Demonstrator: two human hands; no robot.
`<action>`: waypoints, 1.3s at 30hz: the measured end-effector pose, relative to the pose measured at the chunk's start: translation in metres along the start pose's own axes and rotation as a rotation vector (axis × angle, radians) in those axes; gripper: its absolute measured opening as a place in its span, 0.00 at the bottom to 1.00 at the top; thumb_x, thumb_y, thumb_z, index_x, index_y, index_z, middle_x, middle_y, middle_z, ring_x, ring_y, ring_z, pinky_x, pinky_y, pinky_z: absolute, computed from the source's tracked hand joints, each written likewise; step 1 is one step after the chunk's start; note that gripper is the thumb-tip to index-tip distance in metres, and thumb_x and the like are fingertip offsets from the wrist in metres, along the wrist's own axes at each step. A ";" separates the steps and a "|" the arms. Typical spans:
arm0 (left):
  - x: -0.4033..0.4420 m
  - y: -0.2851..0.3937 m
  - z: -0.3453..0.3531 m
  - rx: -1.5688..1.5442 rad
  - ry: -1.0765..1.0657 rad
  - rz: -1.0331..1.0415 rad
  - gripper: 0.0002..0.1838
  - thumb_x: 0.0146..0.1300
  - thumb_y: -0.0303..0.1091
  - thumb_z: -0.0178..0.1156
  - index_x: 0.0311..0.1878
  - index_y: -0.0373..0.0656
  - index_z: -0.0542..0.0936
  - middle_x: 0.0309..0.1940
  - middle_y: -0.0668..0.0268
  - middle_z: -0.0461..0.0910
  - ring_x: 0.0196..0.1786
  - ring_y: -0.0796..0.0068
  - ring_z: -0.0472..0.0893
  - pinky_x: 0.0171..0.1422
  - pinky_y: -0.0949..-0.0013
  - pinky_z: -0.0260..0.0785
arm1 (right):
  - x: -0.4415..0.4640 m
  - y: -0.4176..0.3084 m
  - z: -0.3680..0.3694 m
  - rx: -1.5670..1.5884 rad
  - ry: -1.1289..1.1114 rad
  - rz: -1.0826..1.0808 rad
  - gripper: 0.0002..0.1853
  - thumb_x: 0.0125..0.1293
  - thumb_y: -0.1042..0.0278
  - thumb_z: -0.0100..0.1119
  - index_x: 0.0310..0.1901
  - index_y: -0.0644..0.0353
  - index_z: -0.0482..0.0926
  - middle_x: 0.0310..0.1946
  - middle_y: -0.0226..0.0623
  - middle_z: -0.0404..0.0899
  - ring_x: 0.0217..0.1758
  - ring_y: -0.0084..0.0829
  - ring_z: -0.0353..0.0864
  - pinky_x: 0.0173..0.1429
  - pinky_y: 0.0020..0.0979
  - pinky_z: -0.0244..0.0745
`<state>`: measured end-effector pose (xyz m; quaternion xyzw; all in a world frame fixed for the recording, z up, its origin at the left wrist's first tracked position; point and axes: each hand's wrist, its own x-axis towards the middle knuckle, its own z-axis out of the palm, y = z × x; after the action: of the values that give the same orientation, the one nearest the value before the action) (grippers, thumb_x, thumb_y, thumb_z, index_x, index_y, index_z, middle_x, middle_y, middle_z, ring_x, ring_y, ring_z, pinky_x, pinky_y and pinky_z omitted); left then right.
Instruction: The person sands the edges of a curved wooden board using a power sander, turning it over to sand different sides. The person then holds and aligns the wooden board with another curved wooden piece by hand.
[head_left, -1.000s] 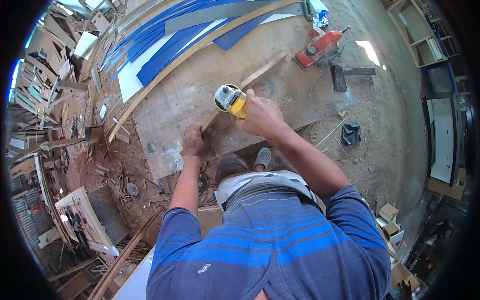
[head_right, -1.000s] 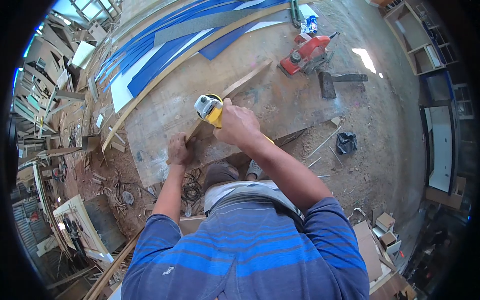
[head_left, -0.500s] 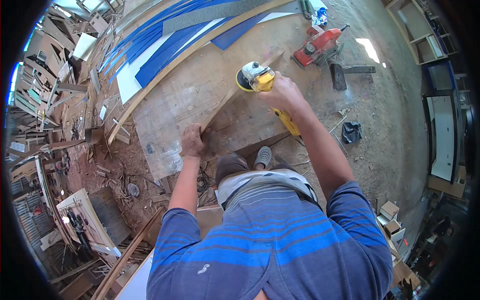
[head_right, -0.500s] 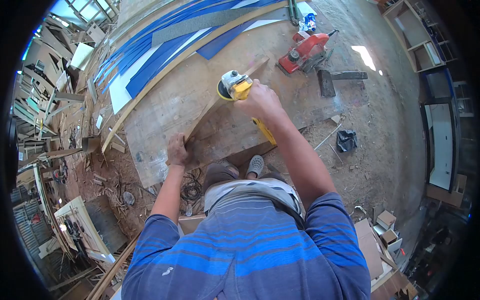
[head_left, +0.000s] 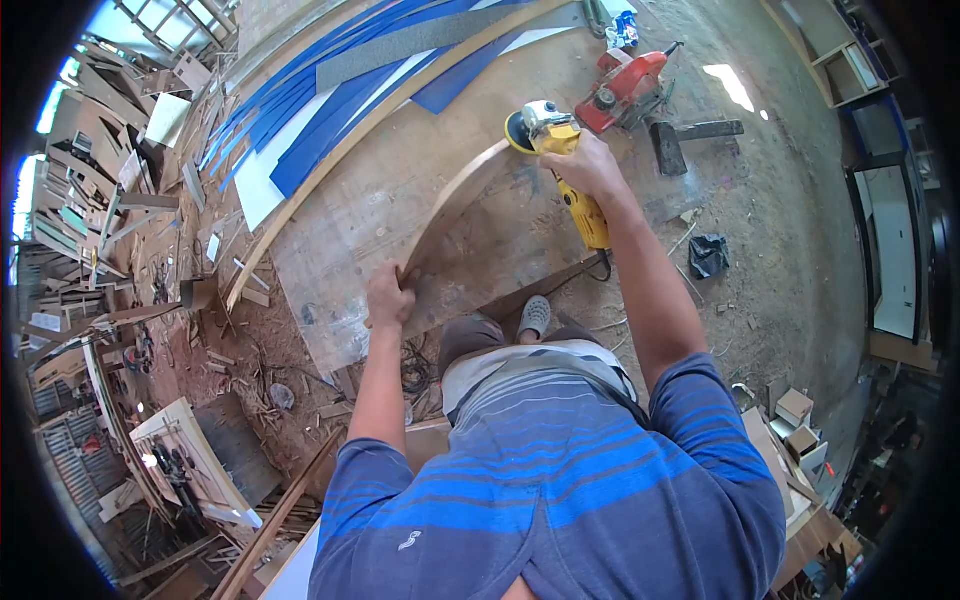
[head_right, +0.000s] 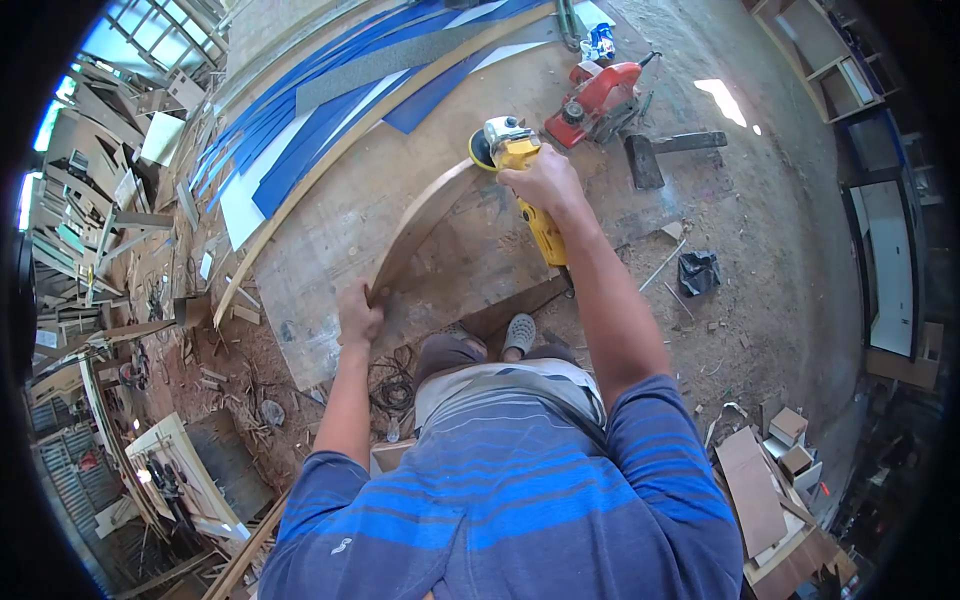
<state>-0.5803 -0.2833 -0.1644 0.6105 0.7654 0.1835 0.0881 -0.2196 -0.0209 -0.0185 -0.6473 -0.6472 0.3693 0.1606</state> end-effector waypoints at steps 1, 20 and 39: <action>0.000 0.004 -0.009 -0.026 -0.044 -0.041 0.21 0.74 0.52 0.67 0.48 0.42 0.79 0.37 0.60 0.84 0.42 0.54 0.85 0.48 0.51 0.77 | -0.008 -0.001 -0.003 -0.007 0.066 -0.001 0.36 0.54 0.46 0.77 0.58 0.67 0.85 0.53 0.55 0.91 0.58 0.49 0.92 0.64 0.42 0.84; 0.031 0.012 -0.181 0.016 -0.334 -0.228 0.29 0.60 0.52 0.81 0.59 0.45 0.87 0.43 0.53 0.91 0.44 0.53 0.90 0.52 0.52 0.81 | -0.045 0.007 -0.026 0.069 0.027 -0.044 0.34 0.55 0.50 0.80 0.58 0.67 0.85 0.51 0.52 0.91 0.57 0.46 0.92 0.63 0.43 0.83; 0.053 0.100 -0.460 0.775 0.592 0.309 0.21 0.41 0.51 0.88 0.38 0.57 0.92 0.88 0.77 0.61 0.90 0.54 0.52 0.95 0.39 0.43 | -0.073 -0.003 0.018 0.218 -0.102 -0.123 0.30 0.54 0.57 0.81 0.56 0.67 0.86 0.47 0.48 0.92 0.52 0.41 0.93 0.59 0.41 0.84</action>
<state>-0.6683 -0.2928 0.3011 0.6261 0.6703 0.0623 -0.3934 -0.2259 -0.0954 -0.0086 -0.5657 -0.6488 0.4592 0.2192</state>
